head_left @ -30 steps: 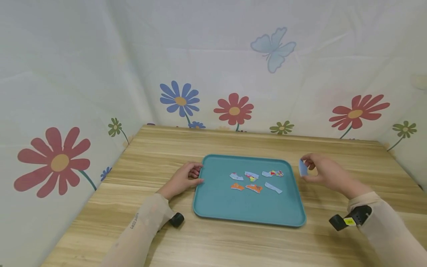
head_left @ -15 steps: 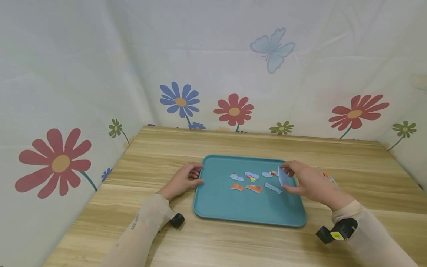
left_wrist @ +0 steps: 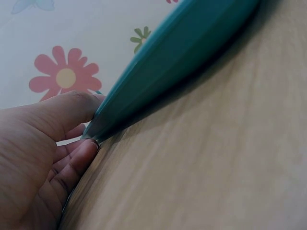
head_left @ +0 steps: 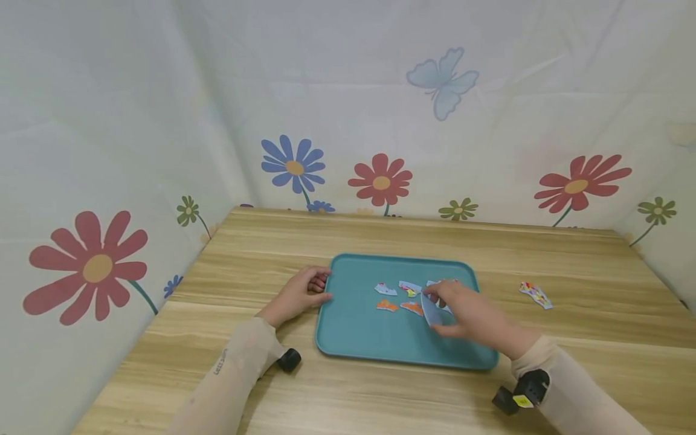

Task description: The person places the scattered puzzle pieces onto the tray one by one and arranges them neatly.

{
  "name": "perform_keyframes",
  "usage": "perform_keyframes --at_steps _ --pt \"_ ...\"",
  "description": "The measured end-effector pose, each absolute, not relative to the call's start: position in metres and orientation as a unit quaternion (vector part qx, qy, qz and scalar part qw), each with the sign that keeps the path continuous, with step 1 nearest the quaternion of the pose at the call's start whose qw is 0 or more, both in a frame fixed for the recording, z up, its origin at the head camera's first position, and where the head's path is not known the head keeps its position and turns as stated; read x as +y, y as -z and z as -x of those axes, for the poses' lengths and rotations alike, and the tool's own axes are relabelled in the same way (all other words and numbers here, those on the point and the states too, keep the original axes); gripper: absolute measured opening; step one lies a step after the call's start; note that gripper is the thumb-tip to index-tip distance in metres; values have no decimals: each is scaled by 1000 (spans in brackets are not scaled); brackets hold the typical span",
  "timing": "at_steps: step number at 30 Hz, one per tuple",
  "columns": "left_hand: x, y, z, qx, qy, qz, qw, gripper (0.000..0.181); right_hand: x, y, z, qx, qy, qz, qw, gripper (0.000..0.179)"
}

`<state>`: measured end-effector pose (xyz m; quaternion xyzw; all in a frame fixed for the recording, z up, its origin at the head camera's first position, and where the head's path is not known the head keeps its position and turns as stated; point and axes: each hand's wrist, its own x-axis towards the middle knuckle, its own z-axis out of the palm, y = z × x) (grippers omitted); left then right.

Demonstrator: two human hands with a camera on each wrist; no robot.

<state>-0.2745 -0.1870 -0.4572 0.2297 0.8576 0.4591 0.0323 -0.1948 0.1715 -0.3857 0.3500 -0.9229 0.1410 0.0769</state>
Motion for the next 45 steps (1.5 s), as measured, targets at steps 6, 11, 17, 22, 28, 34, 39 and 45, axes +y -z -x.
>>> perform_keyframes --at_steps 6,11,17,22,28,34,39,45 --pt "-187 458 274 860 -455 -229 30 53 157 395 192 -915 -133 -374 73 49" --pt "-187 458 272 860 -454 -230 27 53 147 401 189 -922 -121 -362 65 48" --pt "-187 457 272 863 -450 -227 29 53 138 405 187 -927 -96 -357 56 49" --pt "-186 457 273 866 -446 -224 32 53 132 408 184 -927 -73 -364 55 52" --pt "-187 458 274 859 -456 -230 31 53 128 414 183 -921 -50 -382 61 51" --pt "-189 460 276 853 -463 -239 28 52 128 415 184 -919 -46 -387 61 48" --pt "-189 460 275 854 -461 -238 25 52 128 414 184 -917 -44 -392 61 40" --pt "-188 458 274 856 -459 -238 26 53 130 413 183 -917 -55 -390 57 38"
